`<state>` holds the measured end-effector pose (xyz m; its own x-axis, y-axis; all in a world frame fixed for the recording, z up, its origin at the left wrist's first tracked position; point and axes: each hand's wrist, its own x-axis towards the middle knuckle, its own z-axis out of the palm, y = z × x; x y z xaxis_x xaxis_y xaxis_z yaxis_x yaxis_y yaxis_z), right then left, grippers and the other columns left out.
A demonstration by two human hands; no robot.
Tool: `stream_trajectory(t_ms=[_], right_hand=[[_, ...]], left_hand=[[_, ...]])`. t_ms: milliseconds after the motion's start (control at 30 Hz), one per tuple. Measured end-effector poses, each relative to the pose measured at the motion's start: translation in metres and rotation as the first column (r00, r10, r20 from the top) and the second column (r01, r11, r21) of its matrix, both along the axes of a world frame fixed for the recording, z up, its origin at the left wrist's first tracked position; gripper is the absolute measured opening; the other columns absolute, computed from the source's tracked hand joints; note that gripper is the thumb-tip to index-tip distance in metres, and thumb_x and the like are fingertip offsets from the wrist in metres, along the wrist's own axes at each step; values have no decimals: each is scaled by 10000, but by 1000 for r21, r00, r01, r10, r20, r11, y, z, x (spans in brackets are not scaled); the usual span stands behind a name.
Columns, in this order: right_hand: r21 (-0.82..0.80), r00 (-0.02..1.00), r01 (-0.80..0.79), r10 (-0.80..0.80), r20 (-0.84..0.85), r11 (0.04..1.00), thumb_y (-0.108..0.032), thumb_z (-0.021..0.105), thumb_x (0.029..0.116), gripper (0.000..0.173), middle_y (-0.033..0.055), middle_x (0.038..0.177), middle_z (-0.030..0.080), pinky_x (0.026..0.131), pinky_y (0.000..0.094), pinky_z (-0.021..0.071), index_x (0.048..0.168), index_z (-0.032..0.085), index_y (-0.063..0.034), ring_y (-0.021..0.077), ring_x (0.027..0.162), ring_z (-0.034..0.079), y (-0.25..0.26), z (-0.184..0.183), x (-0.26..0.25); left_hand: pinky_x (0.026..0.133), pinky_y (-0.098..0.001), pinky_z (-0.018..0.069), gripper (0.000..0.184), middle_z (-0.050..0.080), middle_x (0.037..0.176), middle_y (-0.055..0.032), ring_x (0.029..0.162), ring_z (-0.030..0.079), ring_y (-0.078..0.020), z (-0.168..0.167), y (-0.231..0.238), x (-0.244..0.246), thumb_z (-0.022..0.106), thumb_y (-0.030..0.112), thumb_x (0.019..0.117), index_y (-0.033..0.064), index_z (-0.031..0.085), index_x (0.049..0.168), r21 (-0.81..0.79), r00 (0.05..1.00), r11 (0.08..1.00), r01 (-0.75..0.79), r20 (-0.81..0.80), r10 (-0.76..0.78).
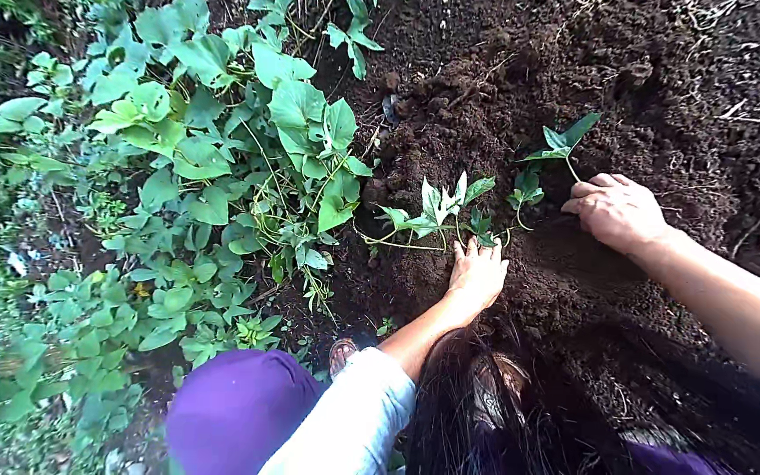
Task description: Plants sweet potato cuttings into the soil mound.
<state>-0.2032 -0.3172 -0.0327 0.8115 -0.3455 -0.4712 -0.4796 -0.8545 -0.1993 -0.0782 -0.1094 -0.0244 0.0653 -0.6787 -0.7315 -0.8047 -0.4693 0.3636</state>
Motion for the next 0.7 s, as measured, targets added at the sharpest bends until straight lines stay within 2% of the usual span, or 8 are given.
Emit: stream_trajectory(t_ms=[133, 300, 367, 433, 500, 600, 667, 700], right_hand=[[17, 1000, 17, -17, 4, 1000, 113, 604, 931, 187, 206, 1074, 712, 986, 599, 471, 920, 765, 17, 443, 1118, 627, 5, 6, -1], [-21, 994, 18, -20, -103, 1000, 72, 571, 970, 206, 199, 1138, 699, 1035, 587, 443, 989, 763, 1, 426, 1154, 612, 10, -2, 6], [-61, 994, 16, -22, -109, 998, 65, 599, 957, 188, 193, 1126, 706, 1105, 625, 373, 986, 768, -13, 432, 1146, 614, 11, -6, 0], [-97, 994, 28, -38, -99, 995, 59, 652, 914, 167, 203, 1141, 712, 1206, 685, 221, 1000, 774, -17, 463, 1198, 590, 15, -14, -4], [-96, 989, 63, -75, -129, 993, 21, 635, 942, 250, 226, 1312, 663, 1232, 703, 136, 1157, 750, -33, 494, 1374, 472, 29, -7, 5], [-33, 981, 122, -125, -147, 992, -4, 550, 1009, 363, 240, 1497, 542, 1229, 707, 101, 1353, 661, -36, 500, 1485, 339, 44, 9, 9], [-30, 981, 117, -121, -154, 993, -19, 516, 1026, 352, 229, 1461, 580, 1230, 701, 109, 1343, 669, -38, 489, 1480, 359, 46, 6, 6], [-40, 979, 110, -115, -167, 993, -25, 508, 1028, 340, 223, 1433, 606, 1230, 702, 106, 1320, 683, -34, 482, 1480, 363, 45, 4, 5]], left_hand=[[1240, -666, 115, 550, 228, 1721, -83, 1597, 147, -340, 9, 6, -5, 307, 302, 1139, 115, 241, 1651, -19, 998, 1000, -24, -56, 23], [1243, -676, 75, 540, 226, 1721, -89, 1599, 133, -347, 3, 3, -6, 302, 269, 1136, 104, 252, 1647, -26, 999, 1000, -12, -53, 11], [1229, -702, 110, 548, 217, 1720, -109, 1593, 145, -368, 2, -5, -8, 270, 309, 1141, 99, 247, 1647, 10, 999, 999, 31, -33, -31], [1214, -733, 77, 551, 234, 1712, -134, 1585, 158, -394, 3, -12, -10, 302, 285, 1134, 76, 251, 1642, 23, 999, 999, 36, -29, -35], [1233, -703, 29, 577, 225, 1708, -169, 1588, 134, -403, 11, -11, -9, 415, 163, 1093, 36, 254, 1632, 13, 1000, 1000, 9, -21, -9], [1245, -654, 157, 593, 205, 1710, -183, 1572, 199, -412, 49, -5, -9, 490, 29, 1041, 10, 309, 1606, -123, 999, 992, 41, 14, -40], [1173, -515, 362, 472, 435, 1618, -123, 1441, 474, -318, 80, 12, 2, 469, 48, 1041, 56, 504, 1512, -398, 995, 917, -25, 76, 60], [1079, -470, 455, 402, 611, 1467, -93, 1289, 617, -269, 91, 22, 14, 522, 61, 1007, 76, 645, 1389, -600, 976, 795, -85, 113, 189]])
